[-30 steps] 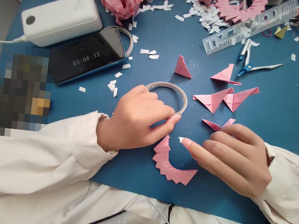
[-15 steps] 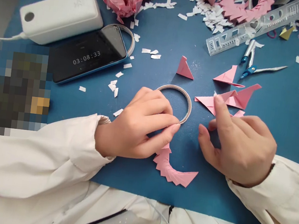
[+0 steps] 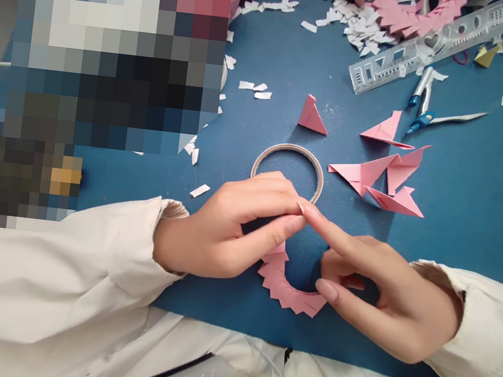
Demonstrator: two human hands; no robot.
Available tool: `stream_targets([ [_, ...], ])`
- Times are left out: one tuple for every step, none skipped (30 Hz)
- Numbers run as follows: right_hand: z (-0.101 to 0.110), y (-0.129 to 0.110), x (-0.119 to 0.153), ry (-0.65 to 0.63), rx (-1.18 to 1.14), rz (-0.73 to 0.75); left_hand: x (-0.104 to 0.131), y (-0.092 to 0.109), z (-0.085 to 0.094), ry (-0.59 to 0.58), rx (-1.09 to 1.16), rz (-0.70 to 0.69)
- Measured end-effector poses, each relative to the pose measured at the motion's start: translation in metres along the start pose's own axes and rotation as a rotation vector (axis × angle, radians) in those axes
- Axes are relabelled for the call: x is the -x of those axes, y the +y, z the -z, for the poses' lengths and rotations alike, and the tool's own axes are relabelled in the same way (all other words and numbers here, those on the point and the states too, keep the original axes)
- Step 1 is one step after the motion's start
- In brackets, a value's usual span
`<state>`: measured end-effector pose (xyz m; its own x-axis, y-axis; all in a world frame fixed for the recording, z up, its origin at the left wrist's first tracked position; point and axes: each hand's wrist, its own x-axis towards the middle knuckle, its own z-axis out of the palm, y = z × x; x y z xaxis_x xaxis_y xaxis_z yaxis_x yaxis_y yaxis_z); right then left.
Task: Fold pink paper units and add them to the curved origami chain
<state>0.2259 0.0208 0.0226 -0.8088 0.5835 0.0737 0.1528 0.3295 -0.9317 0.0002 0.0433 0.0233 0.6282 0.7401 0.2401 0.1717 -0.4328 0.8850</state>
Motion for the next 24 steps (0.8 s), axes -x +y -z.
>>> stream_targets([
  [0.0010, -0.0008, 0.0001, -0.018, -0.017, -0.020, -0.0001, 0.0005, 0.0008, -0.009, 0.006, 0.009],
  [0.0019, -0.0013, 0.0003, -0.032, -0.028, -0.036, -0.0002, 0.0010, 0.0015, -0.015, 0.015, 0.016],
  [0.0025, -0.0015, 0.0005, -0.042, -0.033, -0.048, -0.0003, 0.0013, 0.0021, -0.020, 0.027, 0.019],
  [0.0029, -0.0015, 0.0006, -0.046, -0.034, -0.055, -0.0004, 0.0014, 0.0025, -0.019, 0.042, 0.017],
  [0.0032, -0.0012, 0.0006, -0.042, -0.031, -0.055, -0.0005, 0.0014, 0.0028, -0.012, 0.060, 0.012],
  [0.0032, -0.0008, 0.0005, -0.030, -0.022, -0.049, -0.0006, 0.0012, 0.0029, -0.005, 0.075, 0.009],
  [0.0032, -0.0003, 0.0003, -0.021, -0.005, -0.045, -0.0007, 0.0011, 0.0029, 0.003, 0.086, 0.008],
  [0.0031, 0.0001, 0.0000, -0.011, 0.015, -0.040, -0.0009, 0.0010, 0.0028, 0.009, 0.090, 0.011],
  [0.0029, 0.0004, -0.0003, -0.003, 0.034, -0.034, -0.0011, 0.0010, 0.0027, 0.012, 0.087, 0.021],
  [0.0028, 0.0006, -0.0005, 0.000, 0.047, -0.031, -0.0014, 0.0010, 0.0026, 0.013, 0.082, 0.031],
  [0.0027, 0.0007, -0.0005, -0.003, 0.051, -0.031, -0.0017, 0.0011, 0.0025, 0.012, 0.078, 0.041],
  [0.0027, 0.0008, -0.0005, -0.011, 0.046, -0.036, -0.0021, 0.0012, 0.0025, 0.009, 0.075, 0.047],
  [0.0027, 0.0010, -0.0004, -0.021, 0.035, -0.039, -0.0024, 0.0013, 0.0025, 0.005, 0.075, 0.047],
  [0.0027, 0.0012, -0.0003, -0.027, 0.022, -0.042, -0.0027, 0.0013, 0.0025, 0.004, 0.077, 0.046],
  [0.0026, 0.0015, -0.0001, -0.034, 0.016, -0.049, -0.0029, 0.0012, 0.0025, 0.005, 0.079, 0.044],
  [0.0025, 0.0018, 0.0000, -0.035, 0.014, -0.052, -0.0030, 0.0010, 0.0024, 0.007, 0.080, 0.046],
  [0.0023, 0.0020, 0.0000, -0.033, 0.015, -0.053, -0.0028, 0.0007, 0.0023, 0.006, 0.083, 0.050],
  [0.0021, 0.0022, -0.0001, -0.029, 0.018, -0.051, -0.0025, 0.0004, 0.0022, 0.009, 0.089, 0.052],
  [0.0020, 0.0022, -0.0003, -0.026, 0.018, -0.049, -0.0020, 0.0002, 0.0020, 0.018, 0.095, 0.054],
  [0.0018, 0.0021, -0.0005, -0.024, 0.011, -0.044, -0.0014, 0.0000, 0.0017, 0.031, 0.102, 0.056],
  [0.0017, 0.0019, -0.0008, -0.024, -0.001, -0.041, -0.0007, -0.0001, 0.0014, 0.055, 0.107, 0.056],
  [0.0017, 0.0017, -0.0010, -0.023, -0.015, -0.041, -0.0001, 0.0000, 0.0010, 0.086, 0.106, 0.060],
  [0.0017, 0.0015, -0.0012, -0.020, -0.027, -0.042, 0.0004, 0.0002, 0.0006, 0.121, 0.099, 0.070],
  [0.0017, 0.0014, -0.0012, -0.017, -0.035, -0.042, 0.0008, 0.0005, 0.0002, 0.149, 0.090, 0.084],
])
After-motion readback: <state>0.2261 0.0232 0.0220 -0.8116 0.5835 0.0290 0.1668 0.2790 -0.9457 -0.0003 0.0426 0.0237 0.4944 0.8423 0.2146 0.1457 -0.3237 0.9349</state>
